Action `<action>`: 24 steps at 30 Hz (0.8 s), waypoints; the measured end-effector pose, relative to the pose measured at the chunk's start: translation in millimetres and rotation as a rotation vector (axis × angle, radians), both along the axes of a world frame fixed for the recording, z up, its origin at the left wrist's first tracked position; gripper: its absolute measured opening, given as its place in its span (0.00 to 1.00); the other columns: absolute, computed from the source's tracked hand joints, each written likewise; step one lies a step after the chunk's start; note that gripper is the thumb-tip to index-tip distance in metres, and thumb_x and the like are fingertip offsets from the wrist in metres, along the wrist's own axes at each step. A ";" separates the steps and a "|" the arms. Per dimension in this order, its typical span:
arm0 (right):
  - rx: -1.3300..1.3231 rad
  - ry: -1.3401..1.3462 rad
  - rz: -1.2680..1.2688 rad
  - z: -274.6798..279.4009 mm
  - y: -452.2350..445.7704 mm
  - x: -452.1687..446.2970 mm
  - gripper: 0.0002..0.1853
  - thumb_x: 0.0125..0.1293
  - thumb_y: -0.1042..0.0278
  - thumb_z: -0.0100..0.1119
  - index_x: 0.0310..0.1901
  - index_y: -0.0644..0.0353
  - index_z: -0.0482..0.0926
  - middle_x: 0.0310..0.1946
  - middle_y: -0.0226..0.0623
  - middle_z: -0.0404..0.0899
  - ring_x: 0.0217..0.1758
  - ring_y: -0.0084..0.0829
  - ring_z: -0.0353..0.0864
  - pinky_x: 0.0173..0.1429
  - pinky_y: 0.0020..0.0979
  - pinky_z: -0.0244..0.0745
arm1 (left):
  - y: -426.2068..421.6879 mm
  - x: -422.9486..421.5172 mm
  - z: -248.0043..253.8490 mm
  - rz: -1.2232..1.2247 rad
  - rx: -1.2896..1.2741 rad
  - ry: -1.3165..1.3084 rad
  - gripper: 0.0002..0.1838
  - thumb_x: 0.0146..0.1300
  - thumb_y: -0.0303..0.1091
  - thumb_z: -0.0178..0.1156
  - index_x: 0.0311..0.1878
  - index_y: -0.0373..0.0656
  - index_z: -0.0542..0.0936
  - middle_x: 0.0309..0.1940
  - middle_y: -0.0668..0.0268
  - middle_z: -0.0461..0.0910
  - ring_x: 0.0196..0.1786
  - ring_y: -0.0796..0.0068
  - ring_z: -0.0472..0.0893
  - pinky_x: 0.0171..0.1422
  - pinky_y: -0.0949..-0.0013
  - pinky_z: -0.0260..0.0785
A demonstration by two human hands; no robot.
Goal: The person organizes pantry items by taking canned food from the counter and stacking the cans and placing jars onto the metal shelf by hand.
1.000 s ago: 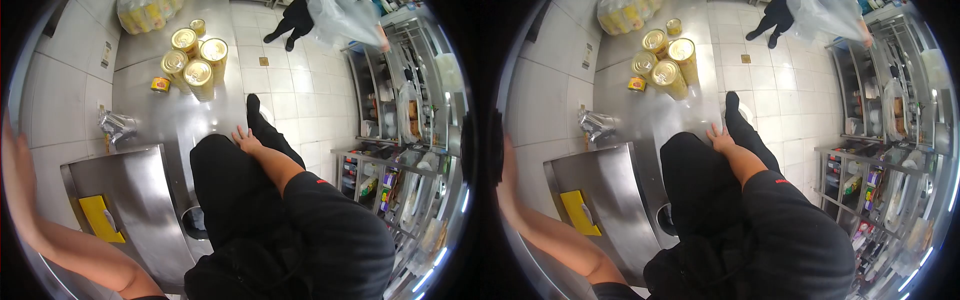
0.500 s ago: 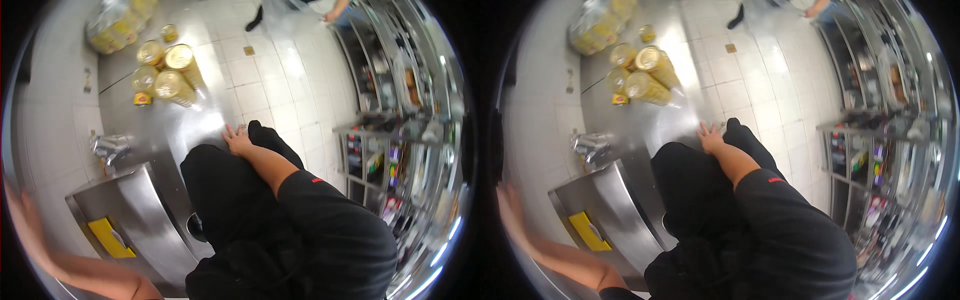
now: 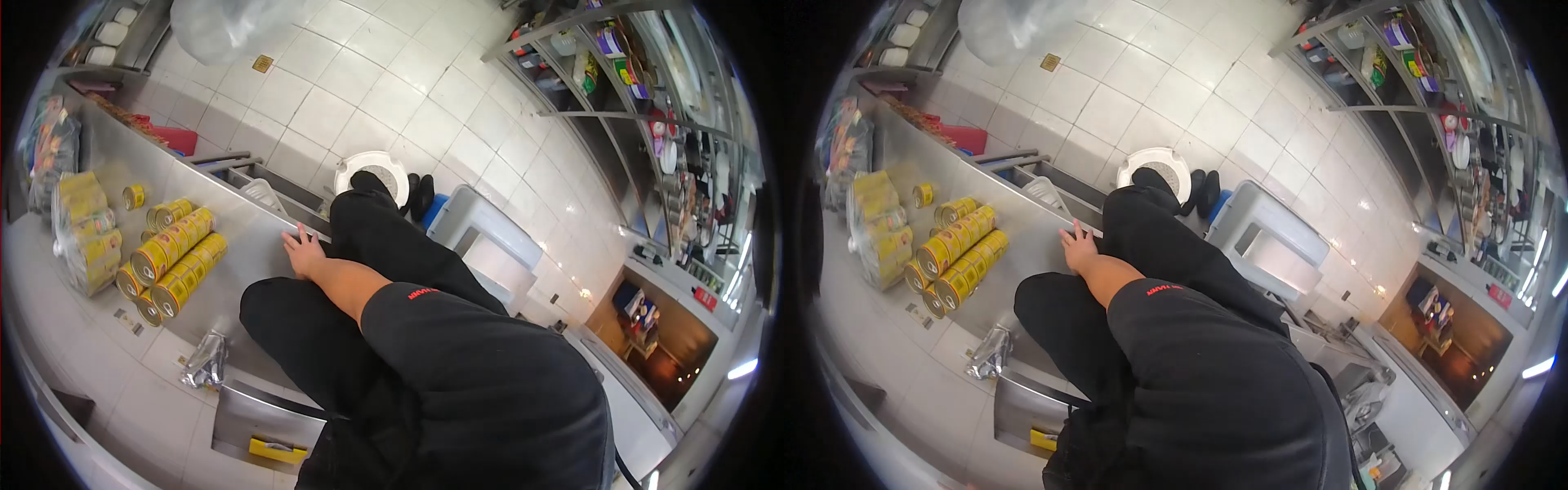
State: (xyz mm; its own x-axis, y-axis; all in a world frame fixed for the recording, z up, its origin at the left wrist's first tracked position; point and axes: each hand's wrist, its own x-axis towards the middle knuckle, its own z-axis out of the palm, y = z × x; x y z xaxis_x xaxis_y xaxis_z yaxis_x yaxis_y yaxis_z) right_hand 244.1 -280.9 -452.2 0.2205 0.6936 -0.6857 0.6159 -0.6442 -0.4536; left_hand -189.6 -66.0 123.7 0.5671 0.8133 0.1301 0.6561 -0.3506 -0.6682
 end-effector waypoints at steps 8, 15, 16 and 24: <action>-0.101 0.212 -0.318 27.3 -50.8 57.1 0.19 0.59 0.60 0.64 0.49 0.60 0.89 0.52 0.50 0.88 0.57 0.52 0.88 0.63 0.50 0.83 | -12.6 12.2 -15.5 0.168 -0.244 -0.552 0.43 0.65 0.22 0.59 0.84 0.40 0.59 0.82 0.47 0.62 0.84 0.47 0.61 0.87 0.52 0.53; -0.109 0.421 -0.085 69.8 -99.6 122.1 0.30 0.59 0.50 0.70 0.56 0.65 0.86 0.53 0.52 0.88 0.55 0.50 0.89 0.61 0.41 0.82 | -38.2 90.4 -16.4 0.359 -0.124 -0.651 0.47 0.55 0.12 0.55 0.82 0.40 0.62 0.81 0.53 0.65 0.83 0.52 0.62 0.87 0.53 0.53; 0.079 0.328 -0.125 51.7 -121.3 127.1 0.26 0.62 0.55 0.70 0.57 0.65 0.86 0.44 0.49 0.90 0.47 0.45 0.91 0.53 0.41 0.84 | -32.7 71.3 -16.0 0.290 -0.146 -0.588 0.47 0.54 0.11 0.54 0.82 0.41 0.63 0.81 0.54 0.65 0.83 0.53 0.63 0.86 0.55 0.54; -0.715 0.695 -0.195 109.3 -118.0 225.3 0.30 0.74 0.54 0.61 0.74 0.57 0.74 0.61 0.43 0.81 0.54 0.36 0.80 0.57 0.40 0.78 | -40.6 92.8 -22.0 0.432 0.026 -0.560 0.49 0.54 0.12 0.48 0.82 0.53 0.64 0.80 0.59 0.67 0.82 0.53 0.65 0.84 0.50 0.61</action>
State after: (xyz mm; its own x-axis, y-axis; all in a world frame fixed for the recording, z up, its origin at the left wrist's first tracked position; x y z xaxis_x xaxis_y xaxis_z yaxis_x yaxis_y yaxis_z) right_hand 469.4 -398.9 -342.9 -0.3196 0.0647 -0.9453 0.2182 -0.9658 -0.1399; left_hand -96.9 -106.6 101.7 0.0363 0.9433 0.3300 0.9804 0.0303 -0.1945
